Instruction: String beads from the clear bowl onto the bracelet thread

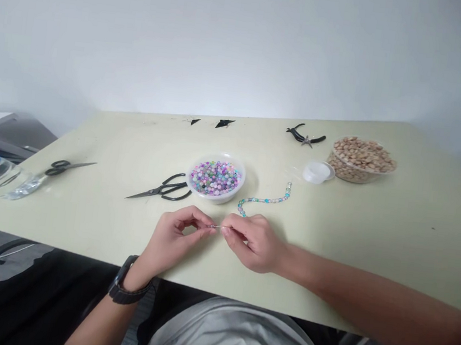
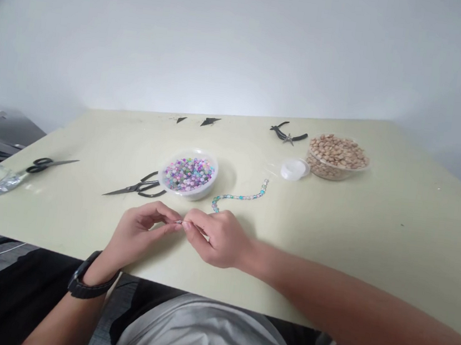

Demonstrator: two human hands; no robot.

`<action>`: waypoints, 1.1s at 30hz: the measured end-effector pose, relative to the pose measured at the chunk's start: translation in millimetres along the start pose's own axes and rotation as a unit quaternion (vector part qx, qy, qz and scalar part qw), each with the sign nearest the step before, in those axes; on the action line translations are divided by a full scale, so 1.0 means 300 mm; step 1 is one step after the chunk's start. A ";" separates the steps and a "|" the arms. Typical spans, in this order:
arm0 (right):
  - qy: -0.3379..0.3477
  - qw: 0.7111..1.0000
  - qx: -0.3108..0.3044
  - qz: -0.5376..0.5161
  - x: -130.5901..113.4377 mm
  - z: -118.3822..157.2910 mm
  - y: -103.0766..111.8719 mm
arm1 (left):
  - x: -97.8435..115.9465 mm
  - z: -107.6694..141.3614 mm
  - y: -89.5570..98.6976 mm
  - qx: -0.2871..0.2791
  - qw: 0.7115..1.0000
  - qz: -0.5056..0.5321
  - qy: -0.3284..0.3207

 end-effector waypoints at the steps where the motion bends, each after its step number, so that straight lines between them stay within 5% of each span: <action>1: 0.005 1.000 -0.001 0.002 -0.002 -0.001 0.001 | 0.000 0.000 0.000 0.001 1.000 0.000 0.000; 33: 0.010 0.998 -0.017 0.061 -0.014 -0.004 -0.004 | 0.025 0.008 -0.012 -0.016 1.000 -0.021 -0.011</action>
Point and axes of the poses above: each hand's wrist, its own z-axis away from the middle knuckle, its own y-axis out of the back of the hand, x = y × z, the point moved 6 cm from there along -z, towards the middle knuckle, and after that the axes turned 3 degrees about y, right-handed, at the moved point
